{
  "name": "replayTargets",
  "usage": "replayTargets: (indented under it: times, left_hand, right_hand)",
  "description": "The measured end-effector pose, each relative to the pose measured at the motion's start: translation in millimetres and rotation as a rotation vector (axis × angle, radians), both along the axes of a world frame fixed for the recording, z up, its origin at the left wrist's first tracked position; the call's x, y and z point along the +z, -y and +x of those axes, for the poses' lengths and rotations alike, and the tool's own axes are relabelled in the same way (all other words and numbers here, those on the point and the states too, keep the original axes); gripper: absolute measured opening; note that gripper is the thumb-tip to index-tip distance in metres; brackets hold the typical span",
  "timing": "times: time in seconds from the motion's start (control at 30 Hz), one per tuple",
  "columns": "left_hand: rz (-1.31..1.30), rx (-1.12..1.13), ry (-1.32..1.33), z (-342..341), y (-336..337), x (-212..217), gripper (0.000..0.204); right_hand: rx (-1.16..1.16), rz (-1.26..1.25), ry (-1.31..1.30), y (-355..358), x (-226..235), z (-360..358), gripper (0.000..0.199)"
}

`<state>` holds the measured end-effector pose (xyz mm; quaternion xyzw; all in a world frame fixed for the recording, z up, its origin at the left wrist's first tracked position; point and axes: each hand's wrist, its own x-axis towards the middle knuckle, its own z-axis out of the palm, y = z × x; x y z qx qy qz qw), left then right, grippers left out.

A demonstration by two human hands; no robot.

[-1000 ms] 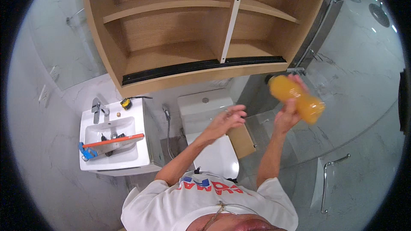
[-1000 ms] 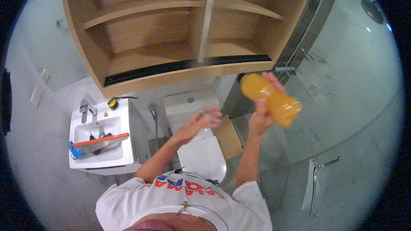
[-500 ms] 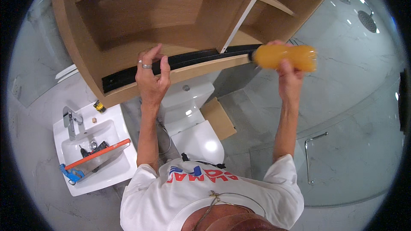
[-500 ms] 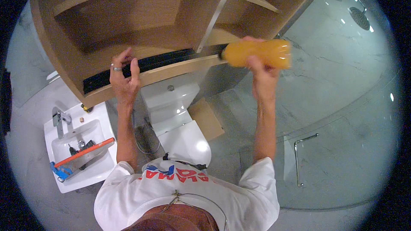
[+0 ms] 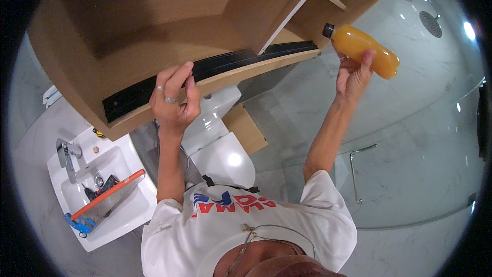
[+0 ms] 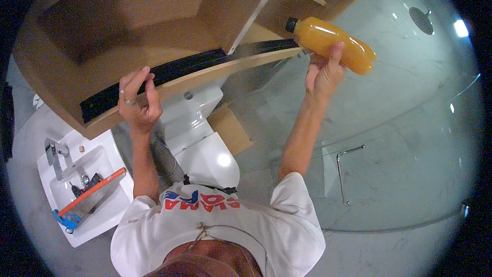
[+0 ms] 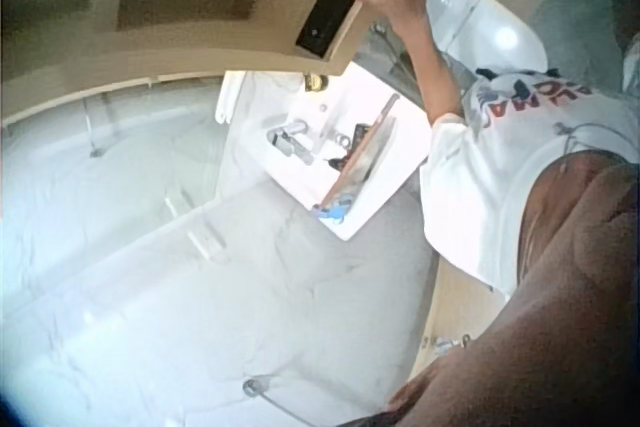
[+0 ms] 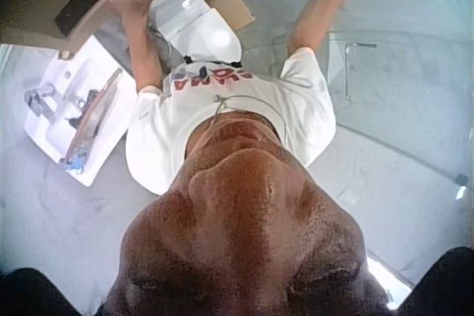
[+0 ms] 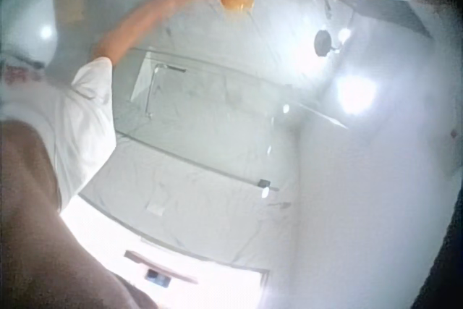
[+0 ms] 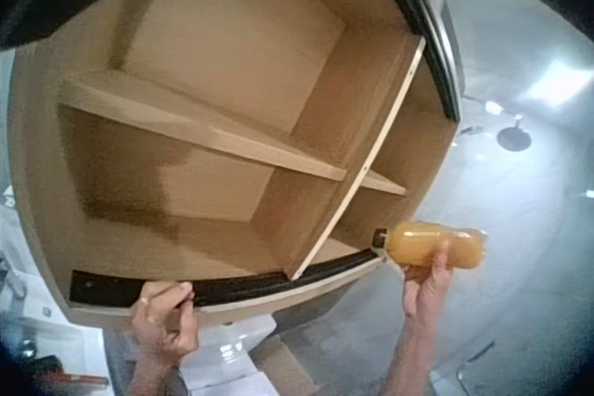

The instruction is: The person handles a wooden trim piece and then applies a yellow lubricant from a bottle to the drawer slides of a wall-mounted cabinet. A coworker in a yellow shirt is also present, working on the same cabinet.

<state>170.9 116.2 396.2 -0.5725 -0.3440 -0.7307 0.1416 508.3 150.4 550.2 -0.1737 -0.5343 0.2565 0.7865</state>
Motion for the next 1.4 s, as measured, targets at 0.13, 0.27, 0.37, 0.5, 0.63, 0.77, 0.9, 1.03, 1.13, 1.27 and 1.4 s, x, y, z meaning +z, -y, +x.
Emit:
replayTargets:
  times: [0.13, 0.27, 0.37, 0.5, 0.63, 0.77, 0.9, 1.03, 1.13, 1.27, 1.4]
  left_hand:
    - [0.023, -0.002, -0.008, 0.2, -2.9, -3.0, 0.041]
    - [0.029, -0.021, 0.000, 1.4, -4.0, -8.3, 0.047]
    - [0.044, -0.005, -0.028, 0.3, -3.4, -7.6, 0.052]
    - [0.043, 0.029, -0.071, -1.8, -2.5, -7.6, 0.055]
    - [0.016, 0.017, -0.073, 3.7, -1.3, -7.5, 0.056]
    - [0.036, 0.093, -0.085, 0.8, -3.1, -11.1, 0.055]
    - [0.052, 0.118, -0.083, 3.8, -4.6, -9.8, 0.054]
    - [0.036, 0.115, -0.078, 4.7, -6.2, -12.6, 0.054]
    - [0.062, 0.123, -0.094, 6.0, -9.2, -7.2, 0.056]
    - [0.073, 0.146, -0.115, 2.9, -11.8, -8.8, 0.056]
    - [0.020, 0.205, -0.151, -3.8, -3.0, -10.4, 0.053]
  right_hand:
    - [0.019, 0.005, 0.028, -11.8, 11.4, -12.9, 0.045]
    - [0.000, 0.010, 0.062, -29.3, 16.2, -12.3, 0.051]
    - [0.028, -0.129, 0.169, -34.1, 26.2, -3.6, 0.050]
    - [0.002, -0.168, 0.418, -22.9, 51.5, 6.3, 0.053]
    - [-0.025, 0.030, 0.520, 13.8, 66.7, -11.9, 0.052]
    - [-0.083, -0.027, 0.795, -6.0, 28.6, -12.2, 0.052]
    - [-0.025, -0.025, 0.398, -8.1, 29.8, -3.0, 0.051]
    - [0.002, -0.015, 0.266, -24.8, 24.8, 5.5, 0.052]
    - [0.009, -0.018, 0.175, -36.5, 16.4, 7.6, 0.053]
    - [0.035, -0.022, 0.144, -44.7, 11.2, -1.8, 0.052]
    - [-0.028, -0.039, 0.099, -66.3, 7.4, 0.5, 0.055]
